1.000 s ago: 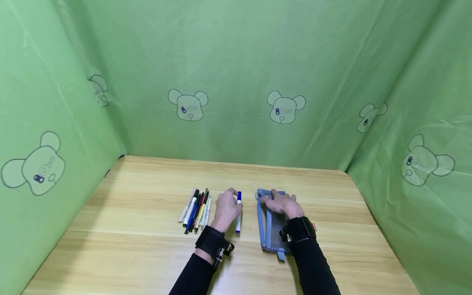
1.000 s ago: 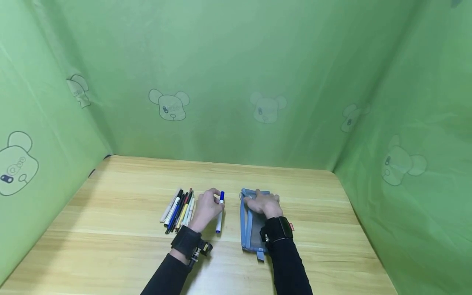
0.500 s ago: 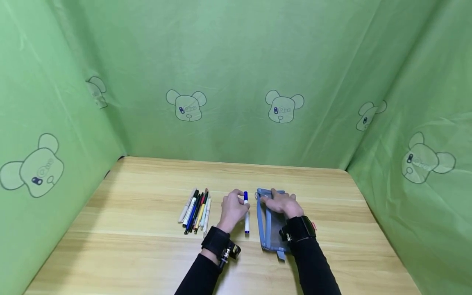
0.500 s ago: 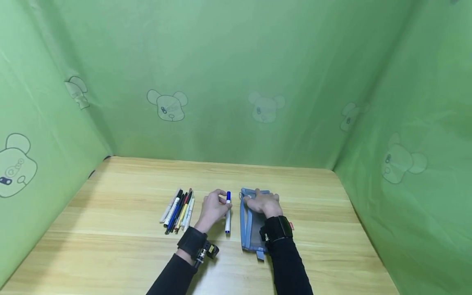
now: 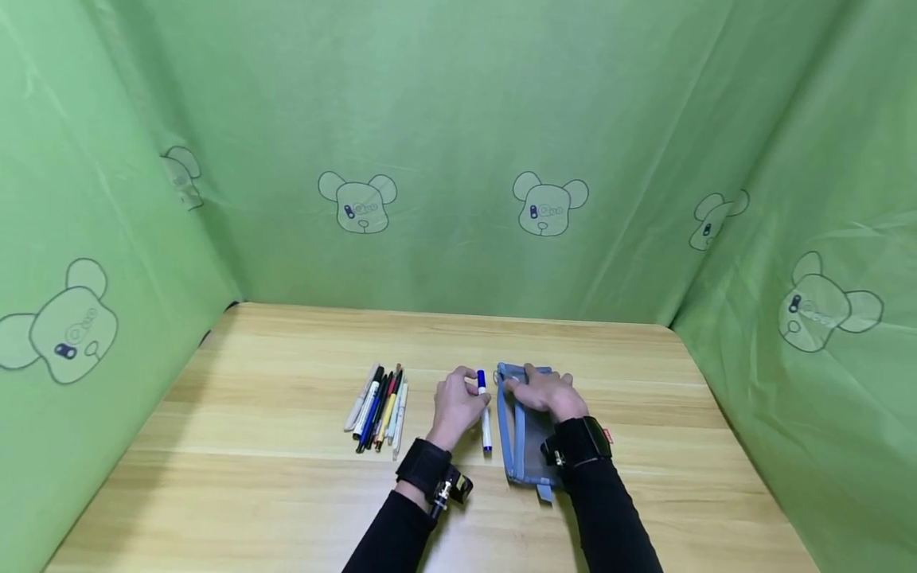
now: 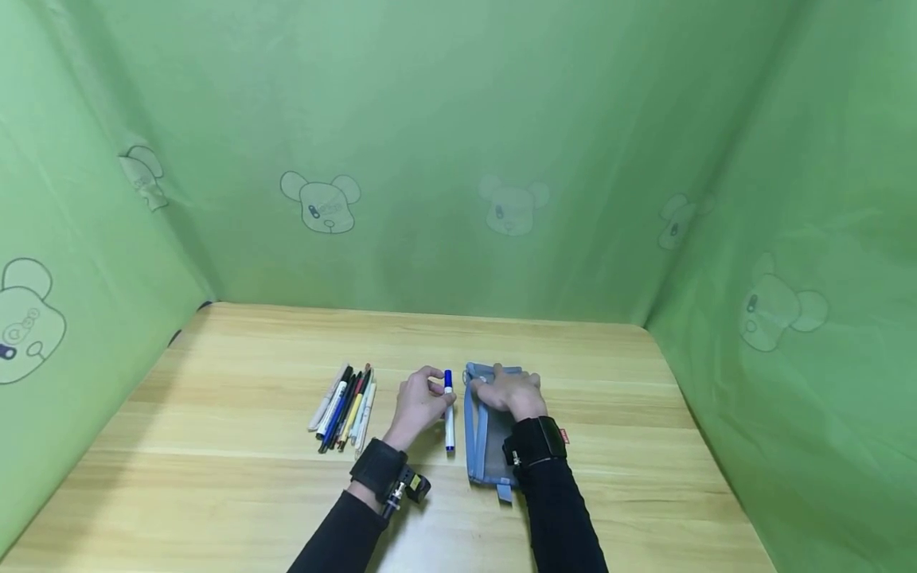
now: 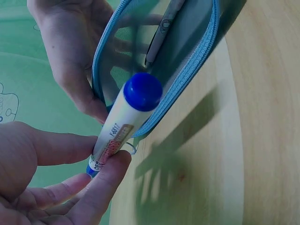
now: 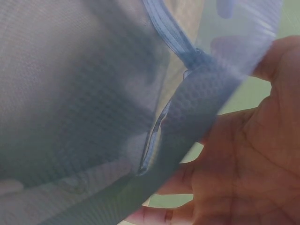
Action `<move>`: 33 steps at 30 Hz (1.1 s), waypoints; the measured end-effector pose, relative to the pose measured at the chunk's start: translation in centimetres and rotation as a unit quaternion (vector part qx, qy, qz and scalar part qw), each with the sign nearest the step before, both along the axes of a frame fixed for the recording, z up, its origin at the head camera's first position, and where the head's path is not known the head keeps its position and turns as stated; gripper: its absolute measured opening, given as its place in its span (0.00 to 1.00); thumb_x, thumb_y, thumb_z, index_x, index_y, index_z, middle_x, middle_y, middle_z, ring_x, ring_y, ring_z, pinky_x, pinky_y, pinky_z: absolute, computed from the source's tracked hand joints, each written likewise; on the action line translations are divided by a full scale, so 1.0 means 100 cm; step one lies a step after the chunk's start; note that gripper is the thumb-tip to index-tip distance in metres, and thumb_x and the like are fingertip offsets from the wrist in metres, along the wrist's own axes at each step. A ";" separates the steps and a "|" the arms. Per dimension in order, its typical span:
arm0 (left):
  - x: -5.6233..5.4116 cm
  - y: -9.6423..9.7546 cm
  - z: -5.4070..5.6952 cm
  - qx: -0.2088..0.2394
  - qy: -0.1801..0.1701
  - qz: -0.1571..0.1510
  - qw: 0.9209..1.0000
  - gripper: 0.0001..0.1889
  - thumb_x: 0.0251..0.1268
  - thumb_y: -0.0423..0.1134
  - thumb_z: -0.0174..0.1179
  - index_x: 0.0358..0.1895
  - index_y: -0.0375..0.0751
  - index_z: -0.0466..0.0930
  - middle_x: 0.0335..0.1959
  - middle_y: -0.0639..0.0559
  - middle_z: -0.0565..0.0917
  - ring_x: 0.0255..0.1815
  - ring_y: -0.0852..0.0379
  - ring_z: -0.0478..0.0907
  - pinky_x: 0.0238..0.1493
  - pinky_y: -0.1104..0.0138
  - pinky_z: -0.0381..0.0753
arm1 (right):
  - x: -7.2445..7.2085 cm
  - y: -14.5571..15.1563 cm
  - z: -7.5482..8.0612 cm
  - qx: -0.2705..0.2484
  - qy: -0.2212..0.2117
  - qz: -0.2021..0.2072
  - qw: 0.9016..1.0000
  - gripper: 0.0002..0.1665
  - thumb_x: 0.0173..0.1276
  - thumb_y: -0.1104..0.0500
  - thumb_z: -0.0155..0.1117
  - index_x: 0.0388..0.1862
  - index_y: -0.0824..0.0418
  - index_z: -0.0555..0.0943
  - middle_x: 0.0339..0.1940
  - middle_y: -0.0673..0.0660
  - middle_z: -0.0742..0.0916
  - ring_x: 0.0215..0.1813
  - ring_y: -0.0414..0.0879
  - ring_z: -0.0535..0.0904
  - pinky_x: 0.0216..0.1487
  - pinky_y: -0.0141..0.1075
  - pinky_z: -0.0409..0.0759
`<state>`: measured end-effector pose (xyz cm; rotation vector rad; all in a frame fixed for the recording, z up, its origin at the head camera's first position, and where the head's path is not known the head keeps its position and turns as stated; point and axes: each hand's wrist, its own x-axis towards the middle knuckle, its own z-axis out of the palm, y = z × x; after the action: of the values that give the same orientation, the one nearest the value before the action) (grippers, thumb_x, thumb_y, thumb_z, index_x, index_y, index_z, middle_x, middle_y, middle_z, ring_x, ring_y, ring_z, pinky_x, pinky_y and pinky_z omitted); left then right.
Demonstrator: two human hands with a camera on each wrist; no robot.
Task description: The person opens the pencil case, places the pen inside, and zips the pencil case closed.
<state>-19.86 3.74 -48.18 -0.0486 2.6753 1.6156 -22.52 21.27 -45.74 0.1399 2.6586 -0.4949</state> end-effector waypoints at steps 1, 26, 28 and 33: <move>0.000 0.001 0.000 0.004 -0.001 -0.001 1.000 0.24 0.54 0.30 0.72 0.56 0.32 0.79 0.37 0.40 0.89 0.31 0.50 0.85 0.33 0.64 0.85 | 0.000 0.000 0.000 0.000 -0.001 -0.001 1.000 0.48 0.74 0.31 0.42 0.84 0.55 0.52 0.78 0.74 0.66 0.77 0.81 0.55 0.67 0.73 0.66; 0.001 0.020 -0.009 0.037 -0.018 -0.013 0.999 0.22 0.52 0.28 0.72 0.52 0.31 0.80 0.33 0.42 0.88 0.29 0.54 0.83 0.28 0.69 0.79 | -0.001 0.002 -0.001 -0.003 -0.004 0.001 1.000 0.48 0.75 0.31 0.42 0.83 0.57 0.52 0.77 0.75 0.66 0.79 0.81 0.47 0.73 0.75 0.53; 0.002 0.021 -0.010 0.038 -0.017 -0.017 0.999 0.21 0.52 0.28 0.72 0.52 0.31 0.80 0.32 0.42 0.88 0.28 0.54 0.83 0.27 0.70 0.78 | 0.000 0.002 -0.001 -0.005 -0.004 -0.001 1.000 0.49 0.75 0.31 0.42 0.83 0.57 0.51 0.78 0.75 0.65 0.79 0.82 0.46 0.73 0.76 0.53; 0.002 0.026 -0.013 0.039 -0.023 -0.021 0.999 0.21 0.53 0.29 0.72 0.52 0.33 0.80 0.31 0.44 0.88 0.27 0.57 0.82 0.27 0.71 0.77 | 0.000 0.002 0.001 -0.009 -0.002 -0.004 1.000 0.48 0.75 0.31 0.42 0.83 0.57 0.52 0.78 0.77 0.63 0.78 0.84 0.45 0.70 0.79 0.55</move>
<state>-19.69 6.30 -49.50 -0.0276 2.5600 1.6829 -22.50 21.44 -45.69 0.1458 2.6488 -0.5214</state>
